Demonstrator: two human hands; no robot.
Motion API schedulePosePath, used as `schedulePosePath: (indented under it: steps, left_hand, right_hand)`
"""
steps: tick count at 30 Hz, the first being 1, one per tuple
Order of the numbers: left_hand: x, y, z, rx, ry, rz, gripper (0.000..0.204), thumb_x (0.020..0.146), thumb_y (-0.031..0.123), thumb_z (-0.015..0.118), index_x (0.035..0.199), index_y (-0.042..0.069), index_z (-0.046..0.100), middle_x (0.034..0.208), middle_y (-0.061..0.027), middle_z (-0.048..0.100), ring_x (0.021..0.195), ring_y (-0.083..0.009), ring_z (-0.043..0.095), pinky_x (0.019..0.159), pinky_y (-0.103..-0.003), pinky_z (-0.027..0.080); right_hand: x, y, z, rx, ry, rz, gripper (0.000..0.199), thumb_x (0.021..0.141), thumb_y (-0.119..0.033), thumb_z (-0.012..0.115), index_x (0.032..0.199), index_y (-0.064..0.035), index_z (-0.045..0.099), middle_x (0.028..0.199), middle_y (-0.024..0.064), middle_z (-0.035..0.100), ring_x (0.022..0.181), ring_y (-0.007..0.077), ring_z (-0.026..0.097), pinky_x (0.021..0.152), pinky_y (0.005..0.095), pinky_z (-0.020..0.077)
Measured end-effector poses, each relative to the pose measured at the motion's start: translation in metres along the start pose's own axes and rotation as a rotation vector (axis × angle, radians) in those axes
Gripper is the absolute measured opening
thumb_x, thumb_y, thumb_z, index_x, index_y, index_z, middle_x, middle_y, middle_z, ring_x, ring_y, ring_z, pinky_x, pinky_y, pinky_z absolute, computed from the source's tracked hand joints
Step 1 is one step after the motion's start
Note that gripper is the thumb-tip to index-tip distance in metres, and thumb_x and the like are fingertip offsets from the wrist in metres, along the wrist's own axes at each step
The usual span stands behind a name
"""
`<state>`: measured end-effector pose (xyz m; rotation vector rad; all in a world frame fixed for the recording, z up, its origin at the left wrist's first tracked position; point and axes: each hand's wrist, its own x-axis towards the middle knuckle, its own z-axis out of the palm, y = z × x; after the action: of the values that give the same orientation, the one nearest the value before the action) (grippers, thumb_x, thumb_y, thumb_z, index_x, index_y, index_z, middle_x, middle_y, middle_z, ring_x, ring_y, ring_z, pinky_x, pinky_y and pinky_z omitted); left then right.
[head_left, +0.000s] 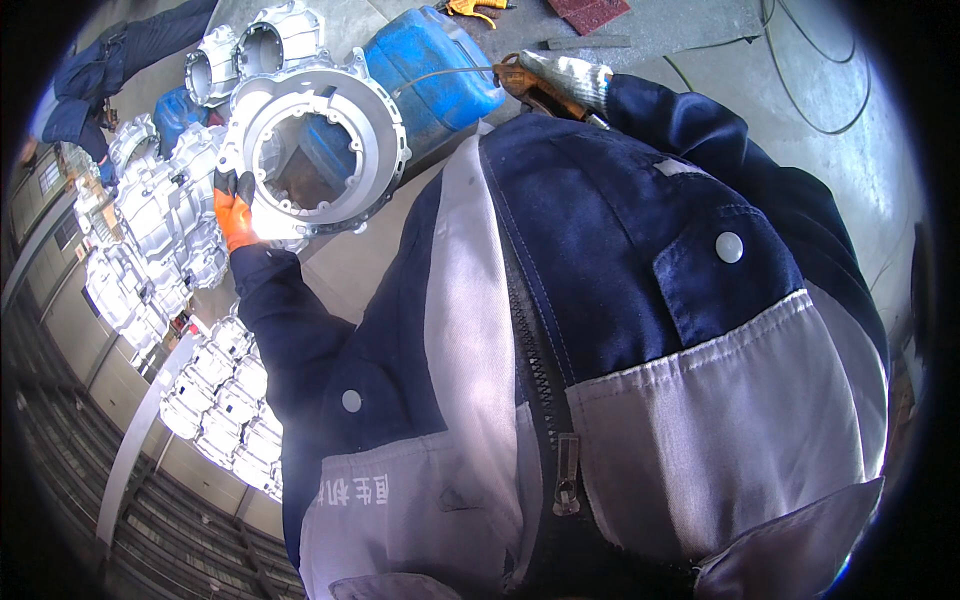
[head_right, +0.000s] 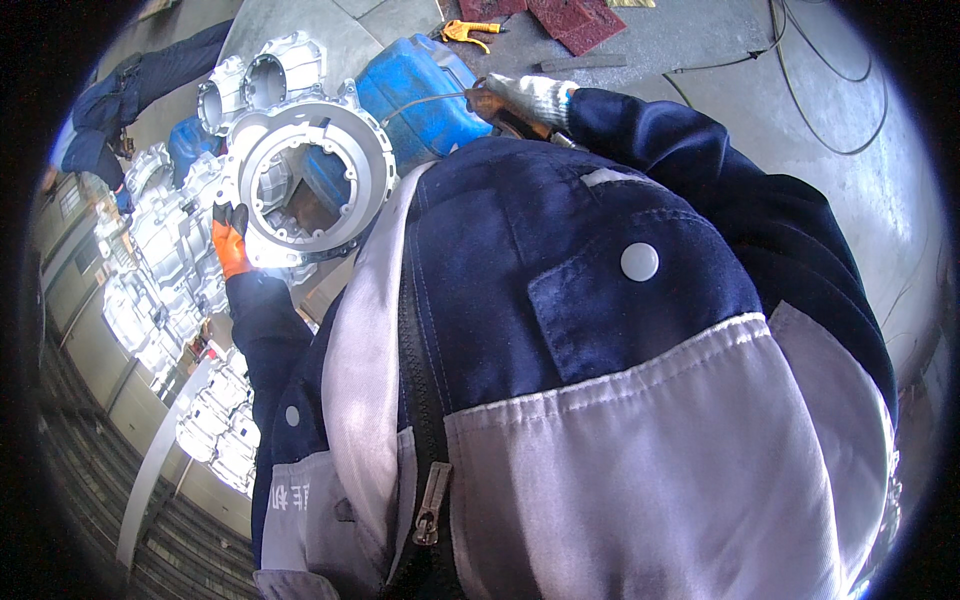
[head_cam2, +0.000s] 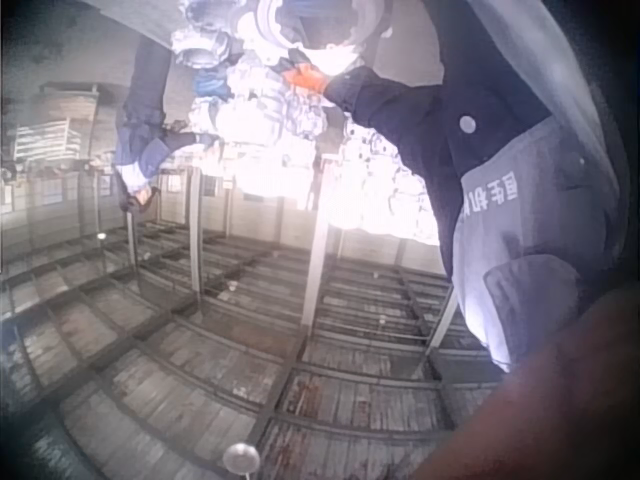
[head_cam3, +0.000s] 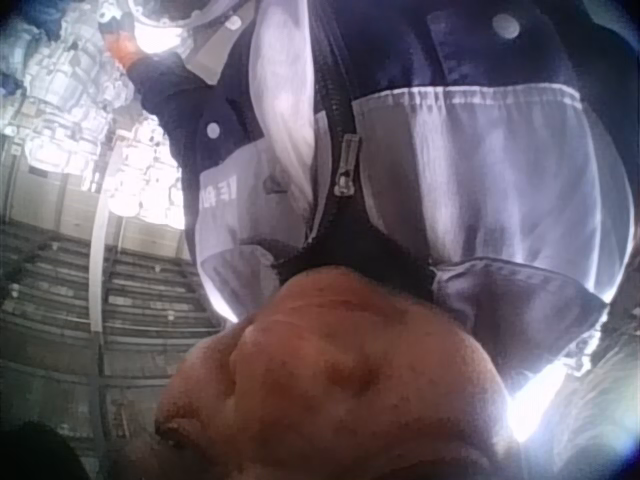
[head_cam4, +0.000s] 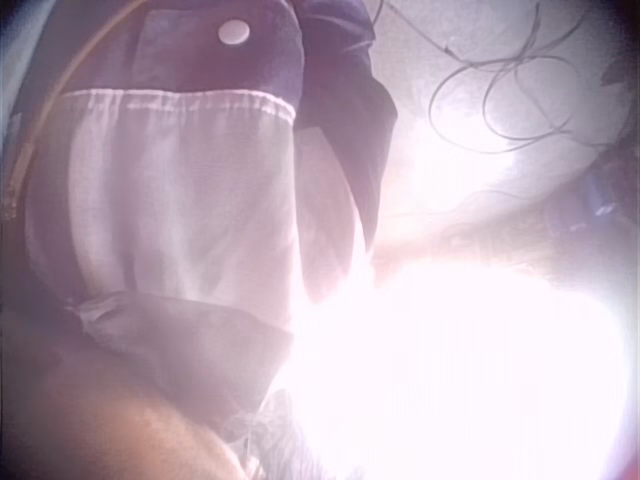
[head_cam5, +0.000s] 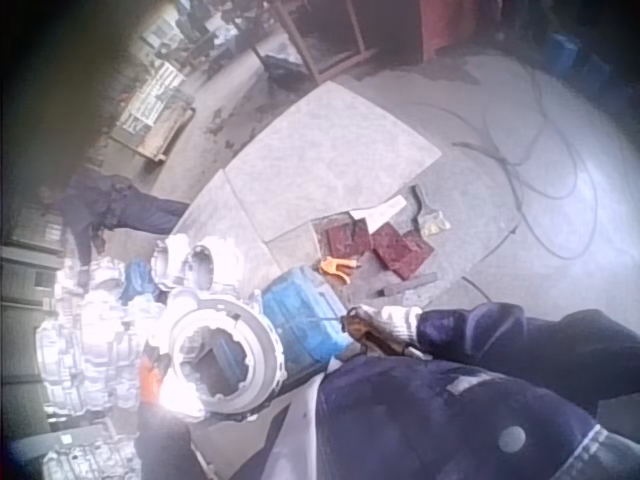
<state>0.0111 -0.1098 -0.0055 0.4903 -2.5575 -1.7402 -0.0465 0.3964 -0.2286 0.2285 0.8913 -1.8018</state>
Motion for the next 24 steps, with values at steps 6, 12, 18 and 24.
schedulePosePath:
  steps: [6, 12, 18, 24]
  left_hand:
    - [0.000, -0.009, -0.005, -0.027, 0.069, -0.058, 0.050, 0.081, -0.005, 0.061, 0.128, 0.003, 0.047, 0.125, -0.0055, 0.051, 0.113, -0.0137, 0.048, 0.091, -0.025, 0.041]
    - [0.000, -0.003, -0.002, 0.035, 0.005, -0.018, 0.050, 0.081, -0.004, 0.061, 0.128, 0.003, 0.047, 0.123, -0.0054, 0.052, 0.110, -0.0133, 0.049, 0.092, -0.025, 0.040]
    - [-0.016, 0.022, 0.027, 0.014, 0.046, 0.015, 0.051, 0.080, -0.002, 0.063, 0.128, 0.003, 0.048, 0.121, -0.0039, 0.054, 0.109, -0.0134, 0.050, 0.091, -0.025, 0.040]
    - [-0.020, 0.037, 0.041, 0.032, 0.060, -0.030, 0.056, 0.078, 0.000, 0.064, 0.130, 0.004, 0.044, 0.121, -0.0057, 0.053, 0.111, -0.0162, 0.048, 0.091, -0.028, 0.039]
  right_hand:
    - [0.022, 0.017, -0.016, -0.123, -0.020, -0.118, 0.044, 0.090, -0.043, 0.051, 0.112, -0.0067, 0.060, 0.099, 0.0114, 0.061, 0.076, 0.0135, 0.059, 0.063, 0.0218, 0.0515]
    - [0.022, 0.020, -0.014, -0.027, -0.017, -0.135, 0.049, 0.087, -0.048, 0.053, 0.112, -0.0060, 0.060, 0.100, 0.0102, 0.061, 0.077, 0.0119, 0.058, 0.063, 0.0217, 0.0511]
    - [0.013, -0.005, -0.002, -0.261, 0.069, -0.085, 0.052, 0.089, -0.050, 0.046, 0.114, -0.0063, 0.056, 0.098, 0.0101, 0.061, 0.077, 0.0138, 0.058, 0.066, 0.0247, 0.0491]
    - [0.012, -0.022, 0.000, -0.367, 0.080, -0.170, 0.045, 0.093, -0.045, 0.042, 0.113, -0.0073, 0.055, 0.095, 0.0090, 0.062, 0.076, 0.0152, 0.059, 0.068, 0.0279, 0.0487]
